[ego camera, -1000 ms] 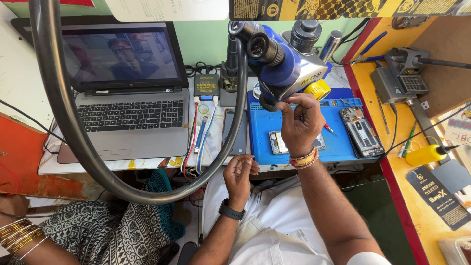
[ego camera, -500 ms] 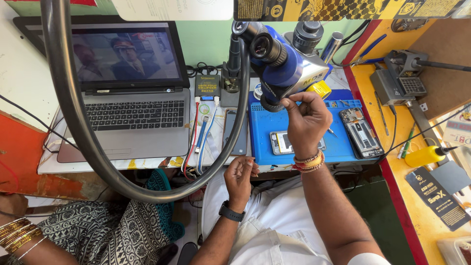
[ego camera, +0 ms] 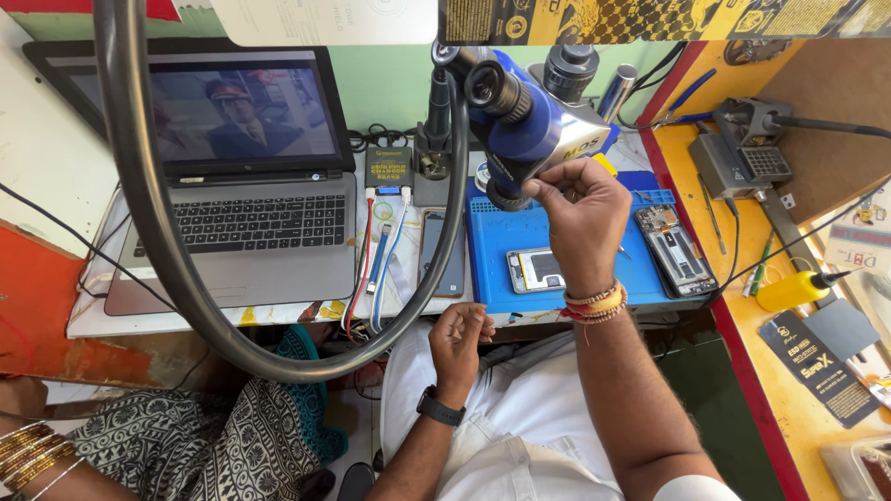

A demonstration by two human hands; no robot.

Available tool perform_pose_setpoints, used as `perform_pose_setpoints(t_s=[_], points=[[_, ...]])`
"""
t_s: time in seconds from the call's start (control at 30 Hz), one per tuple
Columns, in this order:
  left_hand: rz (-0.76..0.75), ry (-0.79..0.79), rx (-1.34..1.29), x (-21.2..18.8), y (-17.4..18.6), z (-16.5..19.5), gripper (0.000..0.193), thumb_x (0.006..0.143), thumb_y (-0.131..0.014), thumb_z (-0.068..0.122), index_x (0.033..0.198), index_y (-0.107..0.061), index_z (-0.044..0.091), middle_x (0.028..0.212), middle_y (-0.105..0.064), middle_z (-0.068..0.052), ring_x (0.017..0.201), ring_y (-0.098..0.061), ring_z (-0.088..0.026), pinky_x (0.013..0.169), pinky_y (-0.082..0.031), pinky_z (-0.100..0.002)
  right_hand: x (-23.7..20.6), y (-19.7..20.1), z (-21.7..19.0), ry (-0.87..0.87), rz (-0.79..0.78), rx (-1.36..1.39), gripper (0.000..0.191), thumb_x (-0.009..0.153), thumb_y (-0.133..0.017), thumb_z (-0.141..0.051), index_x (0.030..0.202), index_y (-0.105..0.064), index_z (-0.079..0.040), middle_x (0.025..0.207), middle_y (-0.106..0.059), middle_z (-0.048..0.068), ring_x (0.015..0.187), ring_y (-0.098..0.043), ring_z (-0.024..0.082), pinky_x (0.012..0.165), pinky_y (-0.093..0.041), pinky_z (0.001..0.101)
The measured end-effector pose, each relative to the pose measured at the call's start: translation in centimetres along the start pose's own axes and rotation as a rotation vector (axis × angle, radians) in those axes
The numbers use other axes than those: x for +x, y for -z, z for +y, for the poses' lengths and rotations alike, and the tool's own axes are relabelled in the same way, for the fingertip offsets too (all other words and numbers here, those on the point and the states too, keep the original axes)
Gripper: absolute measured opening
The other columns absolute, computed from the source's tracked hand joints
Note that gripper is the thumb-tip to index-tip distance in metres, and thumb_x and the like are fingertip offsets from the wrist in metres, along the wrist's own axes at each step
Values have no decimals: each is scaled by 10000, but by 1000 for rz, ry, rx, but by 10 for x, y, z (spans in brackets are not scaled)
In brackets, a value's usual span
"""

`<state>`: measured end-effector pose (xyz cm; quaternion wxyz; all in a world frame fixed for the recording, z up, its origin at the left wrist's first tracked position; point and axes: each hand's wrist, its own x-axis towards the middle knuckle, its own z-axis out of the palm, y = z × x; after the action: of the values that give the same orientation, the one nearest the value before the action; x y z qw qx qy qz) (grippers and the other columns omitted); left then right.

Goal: The person repairs a smartphone at a workbench. They unscrew and pry open the phone's back cover with a screwdriver, work on the internal components under a microscope, reassemble the phone, and press the cover back in place before handling the closed phone.

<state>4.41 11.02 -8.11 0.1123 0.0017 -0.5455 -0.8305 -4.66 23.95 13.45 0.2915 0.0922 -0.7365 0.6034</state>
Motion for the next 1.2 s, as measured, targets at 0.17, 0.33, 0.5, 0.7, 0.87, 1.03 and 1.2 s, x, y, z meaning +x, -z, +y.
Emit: perform_pose_setpoints(t_s=[0.17, 0.33, 0.5, 0.7, 0.87, 1.03, 1.2], points=[[0, -3, 16, -2, 7, 0, 241, 1007, -665, 256, 1036, -696, 19, 833, -731, -41, 738, -693, -106, 647, -554, -242, -3, 0, 6, -5, 7, 132, 145, 910, -810, 35, 960, -676, 11, 851, -686, -36, 759, -595, -7, 665, -479, 156], [1, -18, 39, 2, 6, 7, 223, 1012, -659, 232, 1035, -694, 13, 827, -727, -37, 732, -695, -101, 636, -553, -235, -4, -1, 12, 26, 22, 87, 157, 905, -827, 24, 962, -682, 13, 827, -659, -52, 714, -528, -19, 620, -423, 154], [-1, -353, 349, 20, -2, 39, 356, 964, -711, 233, 1227, -662, -2, 1098, -722, -115, 934, -684, -192, 793, -559, -337, -6, -2, 11, 39, 32, -12, 173, 898, -855, 8, 960, -693, 7, 757, -584, -80, 640, -409, -23, 551, -320, 166], [-49, -835, 654, 97, -27, 110, 851, 949, -771, 321, 1615, -340, 11, 1643, -413, -211, 1487, -430, -392, 1263, -377, -502, -4, -3, 3, 50, 37, -71, 158, 887, -858, 1, 922, -704, 9, 719, -573, -78, 616, -399, -19, 537, -308, 174], [-147, -764, 451, 129, -61, 139, 924, 912, -800, 443, 1580, -316, 27, 1577, -416, -214, 1401, -474, -372, 1107, -464, -440, -2, -2, 0, 14, 25, -37, 134, 883, -846, -4, 910, -715, 12, 738, -596, -80, 618, -399, -22, 528, -303, 173], [-168, -815, 597, 144, -71, 133, 849, 904, -818, 454, 1575, -440, 97, 1476, -539, -148, 1370, -529, -348, 1155, -464, -464, -1, -3, 3, 16, 17, -21, 106, 892, -828, 11, 904, -722, 11, 750, -648, -64, 616, -434, -24, 530, -316, 170], [-153, -849, 616, 147, -68, 122, 761, 929, -793, 469, 1534, -498, 112, 1482, -555, -155, 1391, -540, -358, 1165, -470, -473, -1, -2, 3, 8, 26, -27, 105, 888, -831, 10, 897, -726, 13, 740, -626, -58, 609, -399, -19, 523, -291, 169]])
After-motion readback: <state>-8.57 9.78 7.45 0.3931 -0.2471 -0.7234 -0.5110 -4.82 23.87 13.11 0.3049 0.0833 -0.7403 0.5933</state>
